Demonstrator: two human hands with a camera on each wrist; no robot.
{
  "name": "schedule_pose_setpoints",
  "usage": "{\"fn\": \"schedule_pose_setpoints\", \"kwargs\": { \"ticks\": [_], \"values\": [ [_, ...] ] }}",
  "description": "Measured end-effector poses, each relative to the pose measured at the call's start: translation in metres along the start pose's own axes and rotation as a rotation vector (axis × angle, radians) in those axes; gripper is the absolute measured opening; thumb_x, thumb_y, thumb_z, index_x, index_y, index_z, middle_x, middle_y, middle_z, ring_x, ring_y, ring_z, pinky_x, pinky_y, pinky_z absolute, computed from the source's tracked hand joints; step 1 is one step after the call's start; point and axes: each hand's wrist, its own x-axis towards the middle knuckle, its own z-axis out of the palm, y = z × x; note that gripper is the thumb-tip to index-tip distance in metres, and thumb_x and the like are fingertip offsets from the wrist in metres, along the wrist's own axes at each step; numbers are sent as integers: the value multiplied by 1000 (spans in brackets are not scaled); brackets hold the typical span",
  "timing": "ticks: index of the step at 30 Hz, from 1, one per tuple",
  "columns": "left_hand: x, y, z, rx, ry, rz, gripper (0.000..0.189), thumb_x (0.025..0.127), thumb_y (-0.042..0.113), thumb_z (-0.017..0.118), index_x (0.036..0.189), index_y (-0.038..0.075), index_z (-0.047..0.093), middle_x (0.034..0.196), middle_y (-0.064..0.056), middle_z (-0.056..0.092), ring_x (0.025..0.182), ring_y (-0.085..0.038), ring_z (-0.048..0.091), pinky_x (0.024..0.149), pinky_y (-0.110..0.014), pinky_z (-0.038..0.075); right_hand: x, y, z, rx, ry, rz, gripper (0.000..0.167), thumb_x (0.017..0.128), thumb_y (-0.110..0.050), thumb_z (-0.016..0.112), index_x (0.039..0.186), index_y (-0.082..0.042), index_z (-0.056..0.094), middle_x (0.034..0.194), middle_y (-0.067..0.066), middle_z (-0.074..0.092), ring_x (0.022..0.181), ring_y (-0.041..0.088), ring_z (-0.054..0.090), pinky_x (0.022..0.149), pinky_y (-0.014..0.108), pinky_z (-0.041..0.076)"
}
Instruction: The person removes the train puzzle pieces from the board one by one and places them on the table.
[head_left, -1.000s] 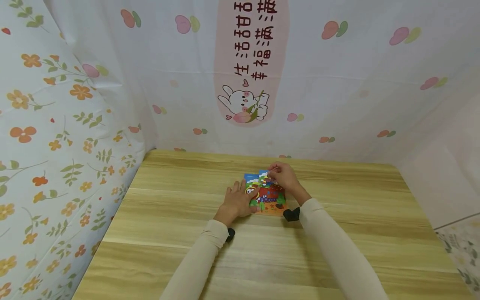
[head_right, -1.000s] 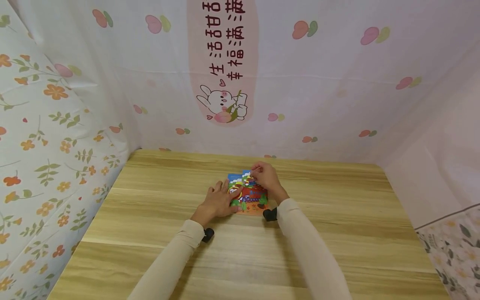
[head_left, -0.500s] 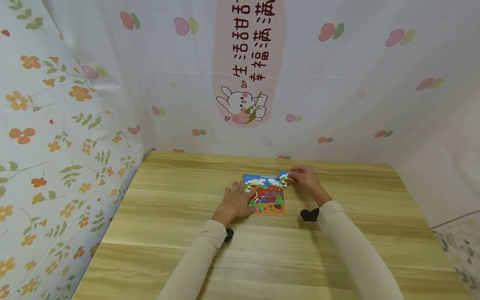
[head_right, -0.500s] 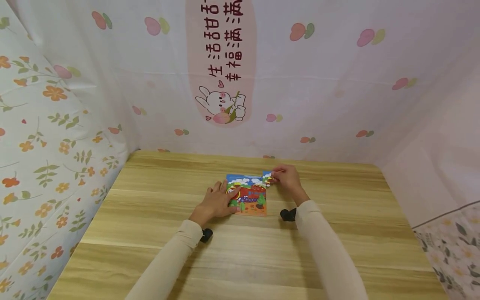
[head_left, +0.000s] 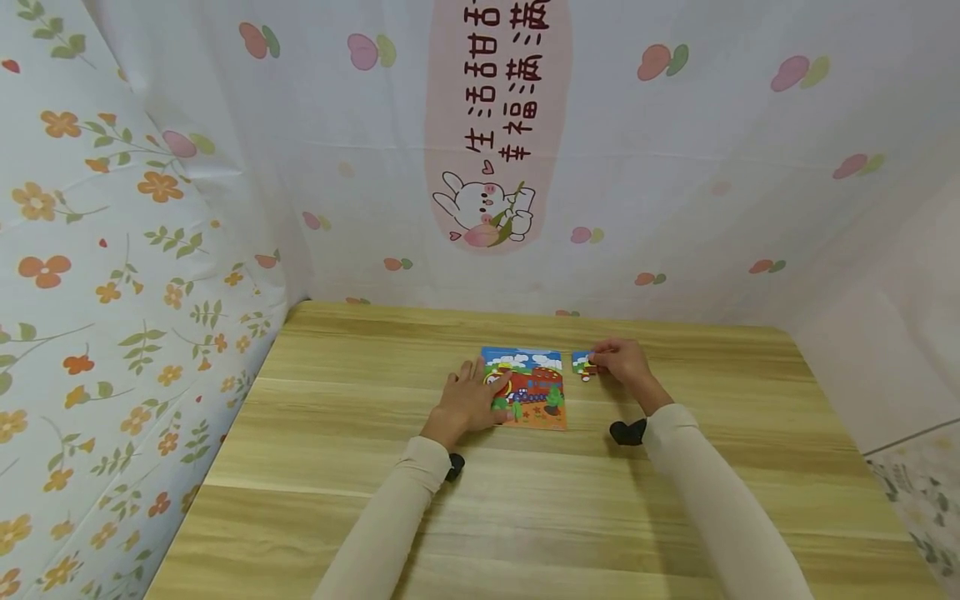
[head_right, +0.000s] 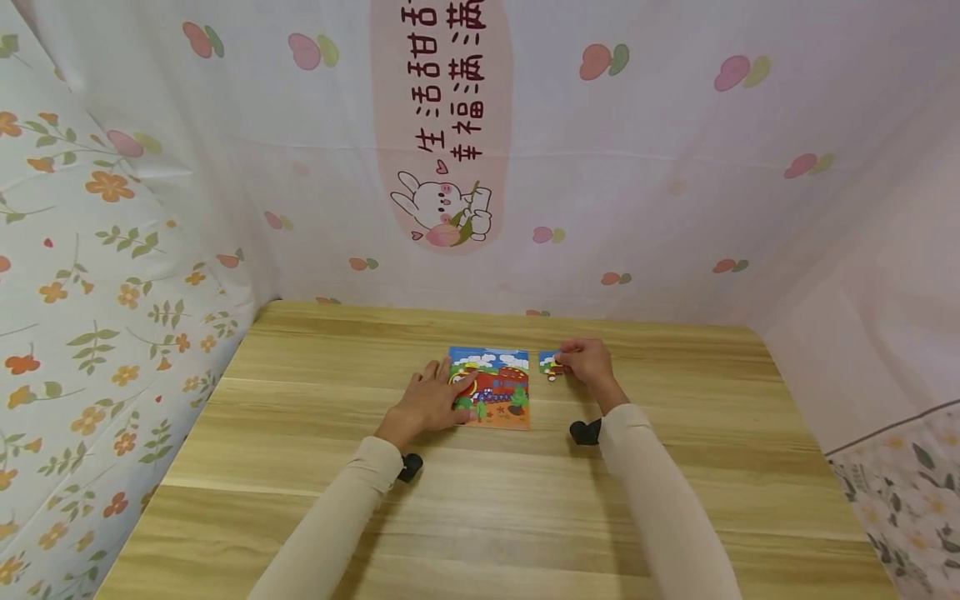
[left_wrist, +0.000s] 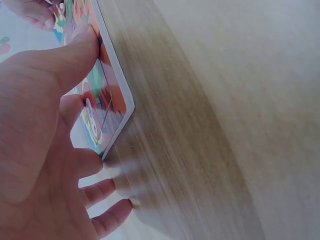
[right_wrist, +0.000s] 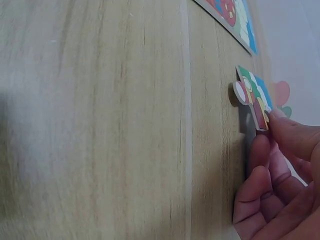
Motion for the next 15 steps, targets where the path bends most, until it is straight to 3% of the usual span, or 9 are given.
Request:
{"fn": "schedule_pose_setpoints", "kwargs": {
  "ticks": [15],
  "values": [
    [0,1,1,-4,5,2,74,93,64,53,158,39,24,164,-20,14,151,-37,16,112,-53,28,0,4,2,-55,11,-11,24,94,-12,68,110,5,70,92,10,73,69,10,65,63,24,51]
  ]
}}
